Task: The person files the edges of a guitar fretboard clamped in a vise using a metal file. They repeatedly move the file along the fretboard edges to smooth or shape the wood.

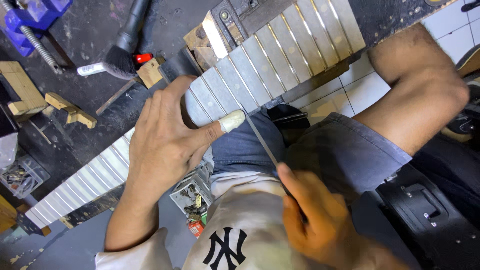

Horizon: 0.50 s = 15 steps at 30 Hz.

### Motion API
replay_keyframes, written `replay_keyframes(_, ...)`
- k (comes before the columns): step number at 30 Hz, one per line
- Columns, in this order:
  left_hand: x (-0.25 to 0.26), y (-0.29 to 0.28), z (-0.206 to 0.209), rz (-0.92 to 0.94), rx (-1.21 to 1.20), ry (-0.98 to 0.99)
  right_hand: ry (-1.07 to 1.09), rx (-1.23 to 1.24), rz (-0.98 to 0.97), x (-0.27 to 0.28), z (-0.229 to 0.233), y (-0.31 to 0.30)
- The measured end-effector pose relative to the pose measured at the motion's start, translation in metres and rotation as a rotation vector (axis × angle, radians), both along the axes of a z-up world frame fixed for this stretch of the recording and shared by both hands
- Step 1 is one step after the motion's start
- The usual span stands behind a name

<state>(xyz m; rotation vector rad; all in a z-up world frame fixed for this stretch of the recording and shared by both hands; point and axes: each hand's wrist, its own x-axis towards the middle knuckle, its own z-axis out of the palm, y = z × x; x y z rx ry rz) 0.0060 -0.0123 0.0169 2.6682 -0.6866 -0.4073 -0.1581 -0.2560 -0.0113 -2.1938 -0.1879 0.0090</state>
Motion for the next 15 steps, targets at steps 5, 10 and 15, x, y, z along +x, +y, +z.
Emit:
replay_keyframes(5, -0.003, 0.005, -0.002, -0.132, -0.029, -0.167, -0.147, -0.189, 0.047, 0.072, 0.019, 0.022)
replay_keyframes(10, 0.001, 0.008, -0.005, -0.194, 0.003, -0.187, -0.075, -0.170, 0.037, 0.014, 0.006, 0.008)
replay_keyframes(15, 0.000, 0.006, -0.004, -0.160, -0.034, -0.169, -0.131, -0.343, 0.099, 0.065, 0.014, 0.022)
